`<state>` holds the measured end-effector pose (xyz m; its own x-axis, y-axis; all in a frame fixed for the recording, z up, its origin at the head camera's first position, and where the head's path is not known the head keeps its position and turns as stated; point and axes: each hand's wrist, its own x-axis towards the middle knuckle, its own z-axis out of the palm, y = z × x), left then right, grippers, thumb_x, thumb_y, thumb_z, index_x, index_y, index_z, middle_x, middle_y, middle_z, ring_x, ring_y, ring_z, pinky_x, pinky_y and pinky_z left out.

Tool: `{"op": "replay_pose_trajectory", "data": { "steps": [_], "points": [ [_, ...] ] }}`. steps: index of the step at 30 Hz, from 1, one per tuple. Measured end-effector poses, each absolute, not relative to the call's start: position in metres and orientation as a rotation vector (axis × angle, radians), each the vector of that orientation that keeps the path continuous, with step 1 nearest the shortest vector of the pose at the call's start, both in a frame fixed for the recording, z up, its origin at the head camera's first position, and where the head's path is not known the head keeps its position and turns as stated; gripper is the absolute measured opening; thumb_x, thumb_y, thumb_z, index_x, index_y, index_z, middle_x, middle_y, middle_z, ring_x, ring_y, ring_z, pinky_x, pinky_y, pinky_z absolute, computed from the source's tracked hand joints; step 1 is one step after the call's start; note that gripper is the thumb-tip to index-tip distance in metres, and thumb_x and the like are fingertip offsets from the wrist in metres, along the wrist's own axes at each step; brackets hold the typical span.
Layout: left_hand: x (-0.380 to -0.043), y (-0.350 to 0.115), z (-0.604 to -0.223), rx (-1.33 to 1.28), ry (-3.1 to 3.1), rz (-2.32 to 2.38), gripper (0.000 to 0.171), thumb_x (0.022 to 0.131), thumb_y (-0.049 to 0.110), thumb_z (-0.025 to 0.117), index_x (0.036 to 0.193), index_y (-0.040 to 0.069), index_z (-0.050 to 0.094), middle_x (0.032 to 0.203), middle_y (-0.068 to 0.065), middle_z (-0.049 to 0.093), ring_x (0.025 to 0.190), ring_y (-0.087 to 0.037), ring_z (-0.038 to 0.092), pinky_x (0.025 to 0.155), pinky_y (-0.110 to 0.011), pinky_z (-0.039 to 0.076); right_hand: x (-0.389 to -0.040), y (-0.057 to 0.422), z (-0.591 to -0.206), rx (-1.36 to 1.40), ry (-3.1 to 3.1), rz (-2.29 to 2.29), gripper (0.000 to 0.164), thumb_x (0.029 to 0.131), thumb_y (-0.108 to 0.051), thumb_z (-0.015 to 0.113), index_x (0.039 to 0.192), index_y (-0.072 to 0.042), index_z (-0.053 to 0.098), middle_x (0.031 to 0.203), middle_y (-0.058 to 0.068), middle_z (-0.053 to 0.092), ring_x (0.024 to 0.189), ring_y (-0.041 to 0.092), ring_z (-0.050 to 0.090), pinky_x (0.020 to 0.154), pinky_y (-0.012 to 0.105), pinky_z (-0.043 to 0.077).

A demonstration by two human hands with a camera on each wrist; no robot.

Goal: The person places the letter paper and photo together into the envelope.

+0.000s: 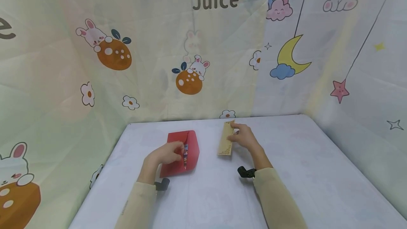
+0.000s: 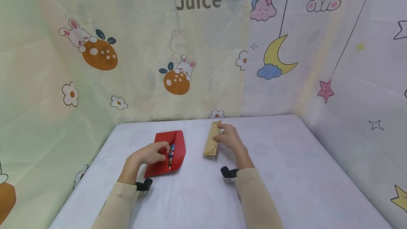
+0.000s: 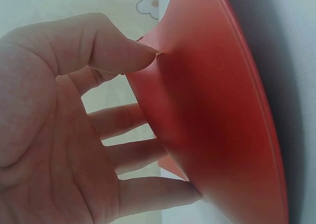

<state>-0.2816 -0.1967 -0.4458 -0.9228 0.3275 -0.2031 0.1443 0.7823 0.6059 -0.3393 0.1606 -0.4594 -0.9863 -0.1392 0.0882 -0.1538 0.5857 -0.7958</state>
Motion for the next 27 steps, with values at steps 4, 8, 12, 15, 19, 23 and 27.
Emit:
{"op": "replay_pose_trajectory", "data": {
  "steps": [4,8,12,15,19,23,27],
  "points": [
    [-0.282,-0.197,-0.445,0.368,2.674,0.882,0.023,0.088,0.014,0.078,0.104,0.019,0.061,0.097,0.0,0.062,0.101,-0.022,0.058,0.075,-0.036,0.056,-0.337,0.154,-0.458,0.283,-2.772,1.386,0.073,0.084,-0.016,0.084,0.149,-0.002,0.054,0.104,0.014,0.068,0.082,0.016,0.061,0.065,0.029,0.048],
    [-0.283,-0.197,-0.447,0.367,2.678,0.874,0.024,0.088,0.014,0.078,0.104,0.019,0.061,0.098,0.0,0.062,0.102,-0.022,0.058,0.075,-0.036,0.056,-0.335,0.151,-0.456,0.27,-2.784,1.393,0.073,0.085,-0.017,0.083,0.15,-0.002,0.052,0.109,0.015,0.068,0.083,0.018,0.062,0.066,0.029,0.048],
    [-0.283,-0.197,-0.448,0.358,2.684,0.859,0.024,0.088,0.015,0.079,0.104,0.02,0.061,0.098,0.0,0.062,0.102,-0.022,0.058,0.075,-0.036,0.056,-0.333,0.151,-0.455,0.267,-2.792,1.404,0.073,0.086,-0.017,0.083,0.151,-0.003,0.052,0.112,0.016,0.068,0.084,0.018,0.062,0.067,0.029,0.049],
    [-0.282,-0.197,-0.447,0.361,2.685,0.854,0.023,0.088,0.014,0.077,0.102,0.022,0.06,0.098,0.0,0.062,0.101,-0.022,0.058,0.075,-0.036,0.056,-0.333,0.15,-0.455,0.287,-2.793,1.399,0.072,0.087,-0.017,0.082,0.151,-0.002,0.052,0.113,0.016,0.069,0.084,0.017,0.063,0.067,0.029,0.049],
    [-0.281,-0.197,-0.445,0.363,2.687,0.847,0.023,0.089,0.012,0.076,0.102,0.022,0.06,0.098,0.0,0.062,0.102,-0.022,0.057,0.075,-0.037,0.056,-0.332,0.149,-0.455,0.298,-2.8,1.383,0.072,0.087,-0.016,0.082,0.151,-0.002,0.052,0.112,0.016,0.069,0.083,0.017,0.062,0.066,0.029,0.049],
    [-0.282,-0.197,-0.445,0.357,2.685,0.842,0.025,0.088,0.013,0.078,0.105,0.021,0.06,0.099,0.001,0.062,0.103,-0.022,0.057,0.075,-0.036,0.057,-0.331,0.146,-0.455,0.294,-2.795,1.396,0.072,0.087,-0.015,0.081,0.151,-0.003,0.052,0.112,0.015,0.068,0.082,0.017,0.062,0.066,0.029,0.049],
    [-0.282,-0.197,-0.445,0.359,2.681,0.846,0.025,0.088,0.013,0.078,0.105,0.021,0.061,0.099,0.001,0.062,0.103,-0.022,0.058,0.076,-0.036,0.057,-0.332,0.141,-0.458,0.31,-2.782,1.432,0.073,0.086,-0.014,0.082,0.151,-0.003,0.051,0.113,0.015,0.068,0.081,0.016,0.062,0.065,0.029,0.049]
  ]
}}
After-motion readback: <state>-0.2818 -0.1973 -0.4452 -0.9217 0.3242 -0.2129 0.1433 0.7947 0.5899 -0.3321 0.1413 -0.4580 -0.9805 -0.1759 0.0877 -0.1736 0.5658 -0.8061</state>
